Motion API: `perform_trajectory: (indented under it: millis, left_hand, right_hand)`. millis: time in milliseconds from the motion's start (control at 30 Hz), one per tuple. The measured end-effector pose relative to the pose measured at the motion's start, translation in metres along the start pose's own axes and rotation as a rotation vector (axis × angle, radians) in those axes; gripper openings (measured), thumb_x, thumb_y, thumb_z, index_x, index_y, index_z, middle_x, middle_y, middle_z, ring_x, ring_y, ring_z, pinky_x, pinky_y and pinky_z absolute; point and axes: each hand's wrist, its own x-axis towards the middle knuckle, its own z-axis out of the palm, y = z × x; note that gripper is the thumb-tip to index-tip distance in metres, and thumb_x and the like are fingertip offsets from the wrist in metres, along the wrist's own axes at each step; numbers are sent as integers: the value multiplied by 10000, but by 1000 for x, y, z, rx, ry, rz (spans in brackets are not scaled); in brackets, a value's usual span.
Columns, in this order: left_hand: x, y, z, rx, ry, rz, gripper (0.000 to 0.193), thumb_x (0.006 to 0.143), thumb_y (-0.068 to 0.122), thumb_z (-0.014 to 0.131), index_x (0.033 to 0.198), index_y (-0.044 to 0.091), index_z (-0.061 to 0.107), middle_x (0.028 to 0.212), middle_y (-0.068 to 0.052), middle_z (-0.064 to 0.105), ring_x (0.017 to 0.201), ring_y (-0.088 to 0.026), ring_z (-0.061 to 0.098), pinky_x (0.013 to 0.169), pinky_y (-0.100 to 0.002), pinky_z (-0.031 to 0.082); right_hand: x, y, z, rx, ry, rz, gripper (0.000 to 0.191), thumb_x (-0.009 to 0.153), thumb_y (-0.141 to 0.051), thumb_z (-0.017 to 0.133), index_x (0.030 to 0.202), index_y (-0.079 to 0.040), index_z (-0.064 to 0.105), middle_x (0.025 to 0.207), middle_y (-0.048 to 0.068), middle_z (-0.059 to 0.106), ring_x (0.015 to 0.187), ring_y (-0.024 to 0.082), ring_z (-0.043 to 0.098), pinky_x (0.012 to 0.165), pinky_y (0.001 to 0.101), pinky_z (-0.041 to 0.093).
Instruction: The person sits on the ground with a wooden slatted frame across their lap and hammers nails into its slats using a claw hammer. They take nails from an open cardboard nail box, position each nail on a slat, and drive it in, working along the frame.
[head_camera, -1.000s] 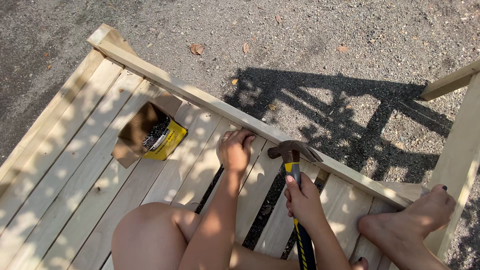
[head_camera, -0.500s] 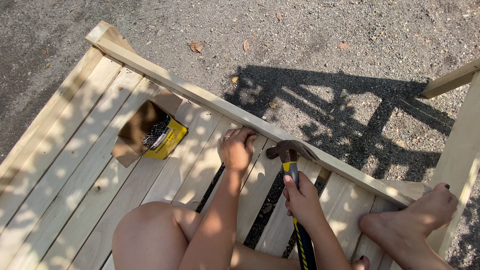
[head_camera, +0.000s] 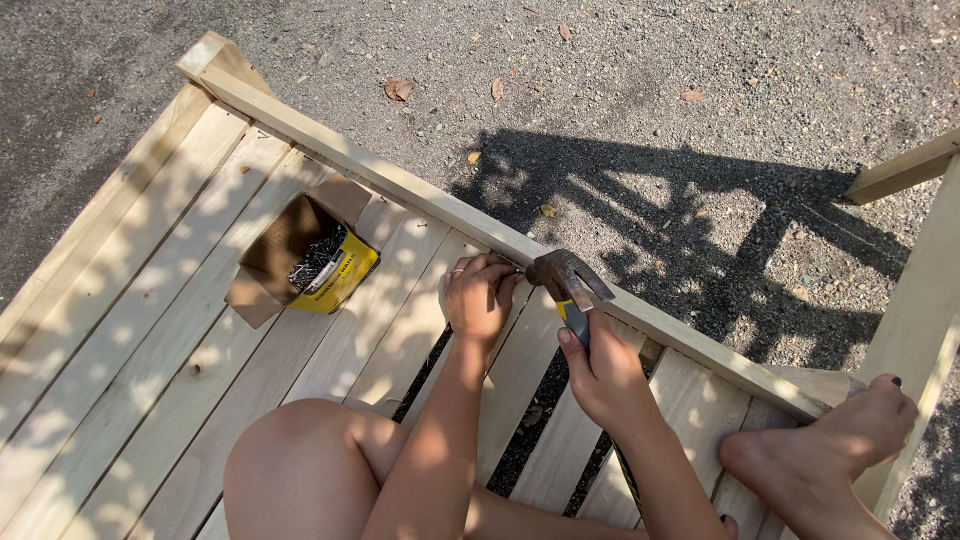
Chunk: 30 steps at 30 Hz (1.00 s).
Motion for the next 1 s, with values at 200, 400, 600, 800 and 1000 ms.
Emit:
perform_trajectory:
  millis: [200, 400, 600, 800, 1000]
  left_hand:
    - [4, -3, -1, 31, 25, 23, 124, 721, 184, 773, 842, 174, 794, 999, 72, 739, 1050, -185, 631, 903, -353, 426]
    - [5, -5, -4, 31, 5, 13, 86, 744, 200, 777, 828, 207, 798, 993, 79, 735, 1043, -193, 640, 904, -375, 434]
    - [3, -11, -5, -281, 149, 37, 427, 654, 48, 628, 1069, 15, 532, 1038, -144, 609, 936, -340, 627, 839, -452, 494]
    - [0, -18, 6, -352, 198, -84, 415, 717, -89, 518, 1119, 9, 495, 1075, -184, 568, 920, -339, 664, 837, -452, 526]
    - [1, -22, 10, -375, 198, -102, 416, 735, -109, 493, 1127, 32, 491, 1065, -164, 566, 922, -326, 662, 833, -448, 542]
  right_hand:
    - [18, -8, 18, -90, -5, -114, 311, 998, -306, 552, 1105, -19, 503, 783, 270, 645, 758, 493, 637, 662, 550, 478]
    - [22, -14, 16, -151, -171, 162, 345, 1047, -362, 518, 1095, -20, 506, 752, 254, 678, 725, 418, 704, 706, 511, 517]
    - [9, -17, 15, 31, 5, 11, 394, 966, -294, 543, 1284, -66, 499, 728, 218, 672, 670, 401, 685, 651, 489, 525]
    - [26, -17, 19, -60, -37, -71, 274, 1008, -271, 590, 1040, -5, 531, 729, 237, 636, 695, 439, 639, 662, 491, 501]
    - [19, -17, 19, -65, -29, -45, 427, 1015, -272, 557, 1372, -51, 486, 738, 218, 645, 706, 423, 648, 667, 498, 498]
